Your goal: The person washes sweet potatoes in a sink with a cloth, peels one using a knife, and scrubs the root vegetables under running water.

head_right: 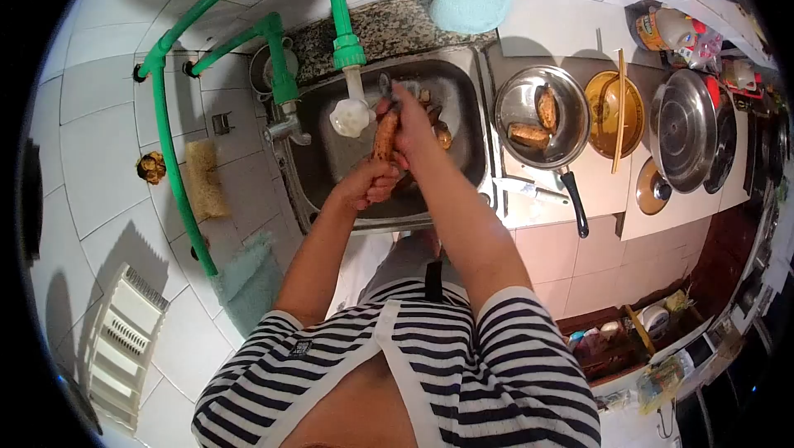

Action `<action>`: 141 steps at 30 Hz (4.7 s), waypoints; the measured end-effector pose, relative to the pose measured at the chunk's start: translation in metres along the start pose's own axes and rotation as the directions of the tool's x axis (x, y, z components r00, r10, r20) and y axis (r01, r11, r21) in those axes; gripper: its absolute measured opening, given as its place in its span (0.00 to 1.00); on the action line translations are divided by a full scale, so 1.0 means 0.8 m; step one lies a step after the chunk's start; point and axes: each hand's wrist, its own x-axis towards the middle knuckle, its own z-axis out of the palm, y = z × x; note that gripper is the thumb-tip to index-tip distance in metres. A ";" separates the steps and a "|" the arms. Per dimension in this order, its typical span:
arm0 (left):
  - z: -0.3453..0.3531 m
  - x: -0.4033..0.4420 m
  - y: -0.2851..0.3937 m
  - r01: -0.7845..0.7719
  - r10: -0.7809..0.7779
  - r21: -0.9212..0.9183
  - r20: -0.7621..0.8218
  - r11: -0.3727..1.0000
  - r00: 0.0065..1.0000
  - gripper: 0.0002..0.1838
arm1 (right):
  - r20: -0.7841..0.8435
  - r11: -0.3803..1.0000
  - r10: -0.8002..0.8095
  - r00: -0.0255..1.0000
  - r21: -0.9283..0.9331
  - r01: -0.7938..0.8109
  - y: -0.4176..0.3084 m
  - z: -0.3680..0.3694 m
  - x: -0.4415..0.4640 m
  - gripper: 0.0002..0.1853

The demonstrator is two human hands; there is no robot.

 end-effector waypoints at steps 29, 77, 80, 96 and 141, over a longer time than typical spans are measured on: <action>-0.040 0.104 0.031 -0.635 0.665 0.205 -0.307 0.745 0.681 0.10 | 0.320 0.111 -0.484 0.815 -0.901 0.420 0.030 -0.078 -0.039 0.24; -0.045 0.088 -0.005 -0.275 0.489 0.428 -0.544 0.861 0.682 0.19 | 0.602 -0.512 -0.512 0.612 -0.786 0.346 -0.048 -0.088 -0.107 0.17; -0.033 0.069 -0.020 -0.059 0.638 0.867 -0.316 0.495 0.703 0.20 | 0.700 -0.611 -0.433 0.568 -0.691 0.386 -0.061 -0.059 -0.091 0.17; -0.002 0.017 0.022 0.242 0.606 0.938 -0.346 0.249 0.717 0.17 | 0.088 0.401 -0.440 0.894 -0.871 0.283 -0.023 -0.003 -0.058 0.16; -0.005 -0.001 0.055 0.234 0.610 0.963 -0.107 -0.133 0.785 0.28 | 0.348 0.173 -0.204 0.915 -0.907 0.384 -0.043 0.007 -0.094 0.04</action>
